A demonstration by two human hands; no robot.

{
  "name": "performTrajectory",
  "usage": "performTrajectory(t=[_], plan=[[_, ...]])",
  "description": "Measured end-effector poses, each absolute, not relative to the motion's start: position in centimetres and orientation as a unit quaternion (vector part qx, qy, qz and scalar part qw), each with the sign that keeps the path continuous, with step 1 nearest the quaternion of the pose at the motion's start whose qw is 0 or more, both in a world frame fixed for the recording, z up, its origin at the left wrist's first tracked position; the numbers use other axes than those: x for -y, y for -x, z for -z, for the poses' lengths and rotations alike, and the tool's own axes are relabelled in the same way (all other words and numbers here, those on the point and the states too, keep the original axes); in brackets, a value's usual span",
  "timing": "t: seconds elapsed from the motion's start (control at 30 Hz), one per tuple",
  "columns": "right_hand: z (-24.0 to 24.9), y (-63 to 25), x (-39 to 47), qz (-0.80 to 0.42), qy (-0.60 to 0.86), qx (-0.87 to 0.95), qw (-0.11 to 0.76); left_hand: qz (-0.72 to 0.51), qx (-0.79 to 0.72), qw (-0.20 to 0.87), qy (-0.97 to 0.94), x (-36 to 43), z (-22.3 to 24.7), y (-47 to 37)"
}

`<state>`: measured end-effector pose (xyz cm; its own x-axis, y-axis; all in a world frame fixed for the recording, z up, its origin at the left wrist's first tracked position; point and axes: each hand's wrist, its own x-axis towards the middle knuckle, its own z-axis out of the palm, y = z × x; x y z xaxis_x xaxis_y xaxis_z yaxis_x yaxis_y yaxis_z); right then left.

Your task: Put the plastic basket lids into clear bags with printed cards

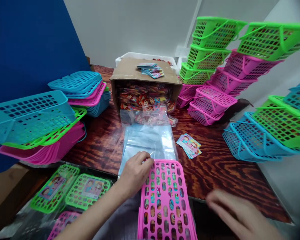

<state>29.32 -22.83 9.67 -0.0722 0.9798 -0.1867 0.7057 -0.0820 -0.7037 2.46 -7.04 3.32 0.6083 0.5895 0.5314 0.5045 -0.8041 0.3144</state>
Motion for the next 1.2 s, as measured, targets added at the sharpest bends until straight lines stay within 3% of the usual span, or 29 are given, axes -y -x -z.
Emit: performTrajectory(t=[0.17,0.27,0.4,0.63,0.87,0.97,1.2], plan=[[-9.6,-22.7,13.1,-0.124,0.566,0.774,0.256,-0.309,-0.351,0.091,-0.879,6.7,-3.9,-3.3],[-8.2,-18.6,9.9,-0.060,0.555,0.796,0.236,-0.311,-0.381,0.093,-0.866,6.2,-3.6,-3.4],[-7.2,-18.2,8.5,-0.050,0.566,0.800,0.193,-0.316,-0.387,0.113,-0.859,6.3,-2.9,-3.0],[-7.3,-18.7,8.1,-0.153,0.551,0.793,0.210,-0.381,-0.369,0.187,-0.827,6.8,-2.8,-3.0],[-6.2,-19.1,7.8,0.034,0.572,0.803,0.162,-0.382,-0.358,0.138,-0.841,6.5,-2.9,-2.6],[-6.0,-20.0,7.4,0.060,0.595,0.786,0.157,-0.366,-0.348,0.099,-0.858,6.8,-2.7,-2.6],[-5.6,-24.3,7.6,0.090,0.652,0.732,0.174,-0.331,-0.332,0.147,-0.871,6.9,-2.8,-1.7]])
